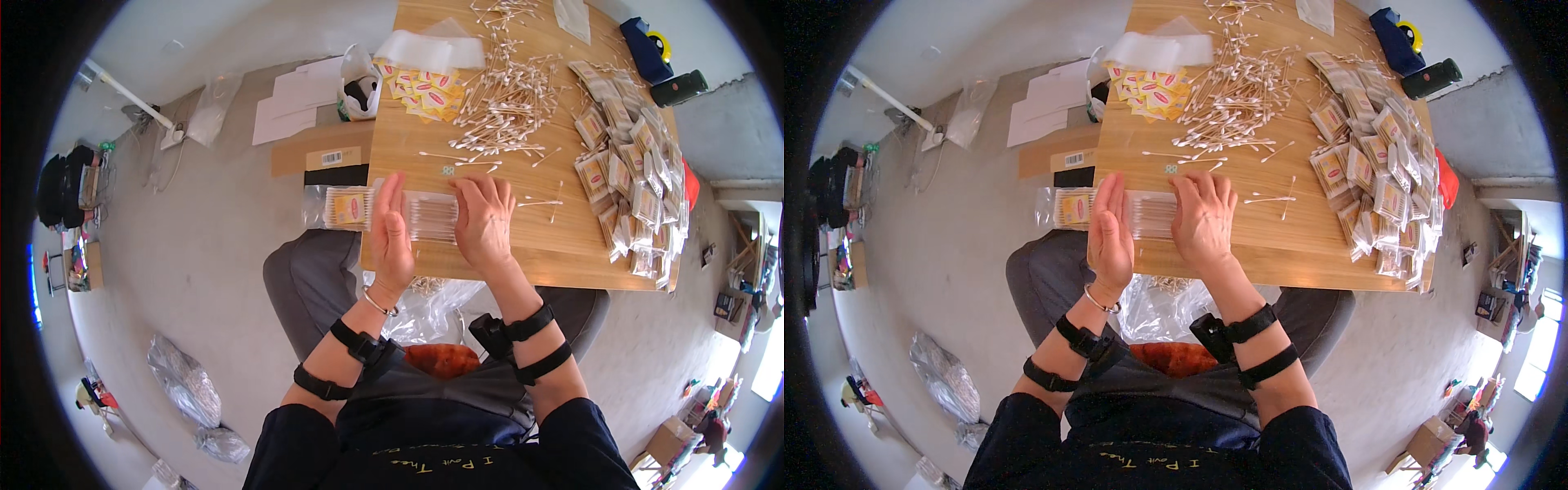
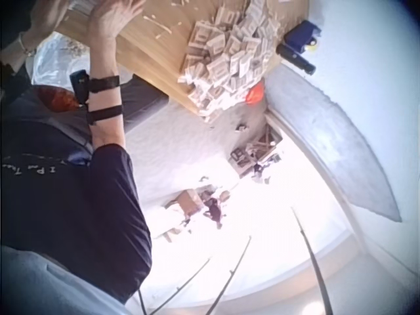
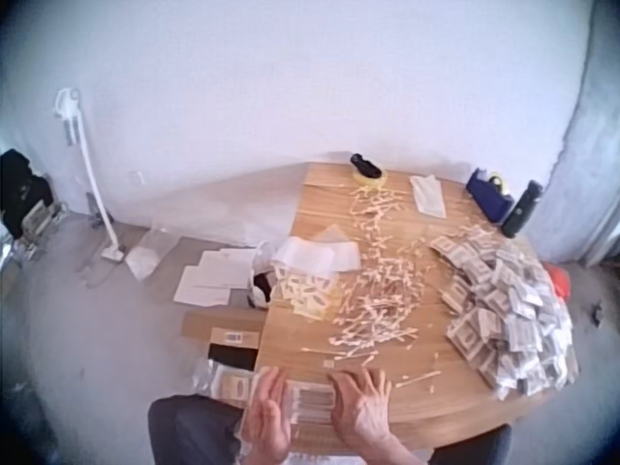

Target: Packing cotton swabs into small plastic bags and arranging them on a table.

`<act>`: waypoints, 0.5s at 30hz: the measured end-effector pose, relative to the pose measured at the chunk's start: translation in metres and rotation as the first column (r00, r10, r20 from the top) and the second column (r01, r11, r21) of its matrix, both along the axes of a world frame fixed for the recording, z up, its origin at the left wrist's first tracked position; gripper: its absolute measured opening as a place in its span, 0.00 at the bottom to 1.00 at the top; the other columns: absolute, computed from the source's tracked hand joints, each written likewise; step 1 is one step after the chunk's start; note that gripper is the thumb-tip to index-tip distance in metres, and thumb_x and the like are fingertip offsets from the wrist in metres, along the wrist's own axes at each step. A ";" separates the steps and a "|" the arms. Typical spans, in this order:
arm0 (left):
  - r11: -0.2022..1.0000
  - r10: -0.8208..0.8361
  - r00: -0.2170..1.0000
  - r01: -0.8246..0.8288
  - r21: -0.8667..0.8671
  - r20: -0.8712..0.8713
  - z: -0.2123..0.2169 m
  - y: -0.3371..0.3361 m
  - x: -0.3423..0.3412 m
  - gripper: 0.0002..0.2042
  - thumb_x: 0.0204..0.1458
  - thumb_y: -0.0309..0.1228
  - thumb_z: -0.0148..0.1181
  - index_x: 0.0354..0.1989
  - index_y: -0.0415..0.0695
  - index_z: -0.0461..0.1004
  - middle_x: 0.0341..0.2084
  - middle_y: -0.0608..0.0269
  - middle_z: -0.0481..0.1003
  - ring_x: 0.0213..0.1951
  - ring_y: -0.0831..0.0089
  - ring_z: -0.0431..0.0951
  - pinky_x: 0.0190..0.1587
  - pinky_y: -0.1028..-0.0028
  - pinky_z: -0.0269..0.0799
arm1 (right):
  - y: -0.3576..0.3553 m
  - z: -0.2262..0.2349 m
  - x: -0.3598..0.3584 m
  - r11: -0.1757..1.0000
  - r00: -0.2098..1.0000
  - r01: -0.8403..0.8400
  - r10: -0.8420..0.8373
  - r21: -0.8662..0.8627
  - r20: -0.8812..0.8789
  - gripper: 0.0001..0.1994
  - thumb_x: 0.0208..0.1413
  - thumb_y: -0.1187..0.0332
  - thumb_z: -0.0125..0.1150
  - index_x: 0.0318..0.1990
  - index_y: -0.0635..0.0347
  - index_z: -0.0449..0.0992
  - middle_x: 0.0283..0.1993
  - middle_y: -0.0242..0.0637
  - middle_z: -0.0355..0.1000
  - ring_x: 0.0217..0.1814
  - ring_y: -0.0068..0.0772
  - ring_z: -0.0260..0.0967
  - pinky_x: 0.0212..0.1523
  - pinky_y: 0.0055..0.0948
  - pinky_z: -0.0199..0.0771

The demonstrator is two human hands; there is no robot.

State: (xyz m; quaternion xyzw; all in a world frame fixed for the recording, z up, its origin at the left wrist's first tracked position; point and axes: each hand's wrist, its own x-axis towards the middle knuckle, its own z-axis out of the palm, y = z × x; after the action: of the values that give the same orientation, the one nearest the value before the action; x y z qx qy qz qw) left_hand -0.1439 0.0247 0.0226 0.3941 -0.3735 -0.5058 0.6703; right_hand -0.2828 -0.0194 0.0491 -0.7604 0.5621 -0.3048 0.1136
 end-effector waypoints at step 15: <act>0.998 -0.063 0.994 0.063 0.007 0.085 0.002 -0.001 0.002 0.33 0.67 0.51 0.36 0.71 0.37 0.47 0.70 0.49 0.51 0.73 0.61 0.47 0.73 0.64 0.39 | -0.021 0.005 -0.043 0.996 0.984 -0.060 0.047 -0.066 -0.174 0.10 0.50 0.75 0.63 0.41 0.53 0.80 0.49 0.33 0.70 0.52 0.44 0.63 0.52 0.42 0.63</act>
State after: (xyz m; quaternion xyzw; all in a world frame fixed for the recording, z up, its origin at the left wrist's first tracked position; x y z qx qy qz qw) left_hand -0.1414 0.0233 0.0245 0.4048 -0.4128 -0.5104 0.6366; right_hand -0.3260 -0.0408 0.0541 -0.8023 0.5379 -0.2547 0.0455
